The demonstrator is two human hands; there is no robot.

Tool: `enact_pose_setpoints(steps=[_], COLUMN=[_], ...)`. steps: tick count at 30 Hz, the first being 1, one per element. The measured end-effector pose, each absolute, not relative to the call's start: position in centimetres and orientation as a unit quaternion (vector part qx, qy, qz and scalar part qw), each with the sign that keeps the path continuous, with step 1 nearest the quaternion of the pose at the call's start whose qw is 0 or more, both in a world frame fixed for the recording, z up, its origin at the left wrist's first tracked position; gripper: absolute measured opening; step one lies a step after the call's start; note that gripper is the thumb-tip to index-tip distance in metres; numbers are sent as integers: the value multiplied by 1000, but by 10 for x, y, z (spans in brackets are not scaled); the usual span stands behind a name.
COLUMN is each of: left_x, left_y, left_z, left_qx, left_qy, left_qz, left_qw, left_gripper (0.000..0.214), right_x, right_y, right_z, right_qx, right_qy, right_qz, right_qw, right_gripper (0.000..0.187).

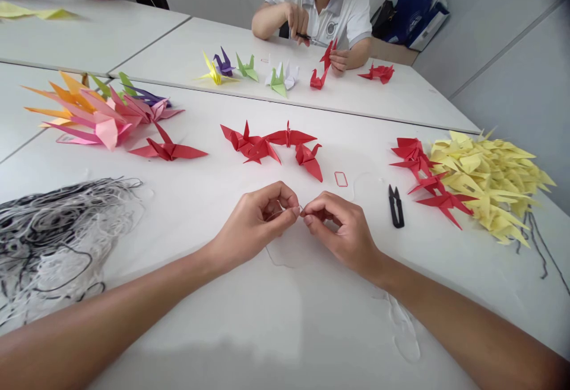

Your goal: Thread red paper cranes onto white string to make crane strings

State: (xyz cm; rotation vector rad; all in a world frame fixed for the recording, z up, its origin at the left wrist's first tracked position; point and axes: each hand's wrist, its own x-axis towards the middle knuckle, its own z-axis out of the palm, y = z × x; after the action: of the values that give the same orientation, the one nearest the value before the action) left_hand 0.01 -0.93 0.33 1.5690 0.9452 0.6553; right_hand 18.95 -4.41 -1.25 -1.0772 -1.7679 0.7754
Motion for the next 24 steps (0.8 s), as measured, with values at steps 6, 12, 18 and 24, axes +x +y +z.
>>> enact_pose_setpoints(steps=[6,12,18,24], left_x=[1,1,0,0], left_y=[-9,-8,-9,-9], left_z=[3,2,2,2], left_qx=[668,671,674,677], left_qy=[405,405,404,405], left_qz=[278,282,282,280], left_qw=[559,554,550,547], left_gripper=[8,8,7,7], right_x=[189,189,189,189], right_y=[-44,-44,-44,-44], right_z=[-12,-13,-13,-13], right_qx=[-434,-433,-434,-435], right_qy=[-716,-715,-715,-714], right_qz=[314,312,316,316], right_qw=[447,451,448,448], right_gripper=[12,12,12,12])
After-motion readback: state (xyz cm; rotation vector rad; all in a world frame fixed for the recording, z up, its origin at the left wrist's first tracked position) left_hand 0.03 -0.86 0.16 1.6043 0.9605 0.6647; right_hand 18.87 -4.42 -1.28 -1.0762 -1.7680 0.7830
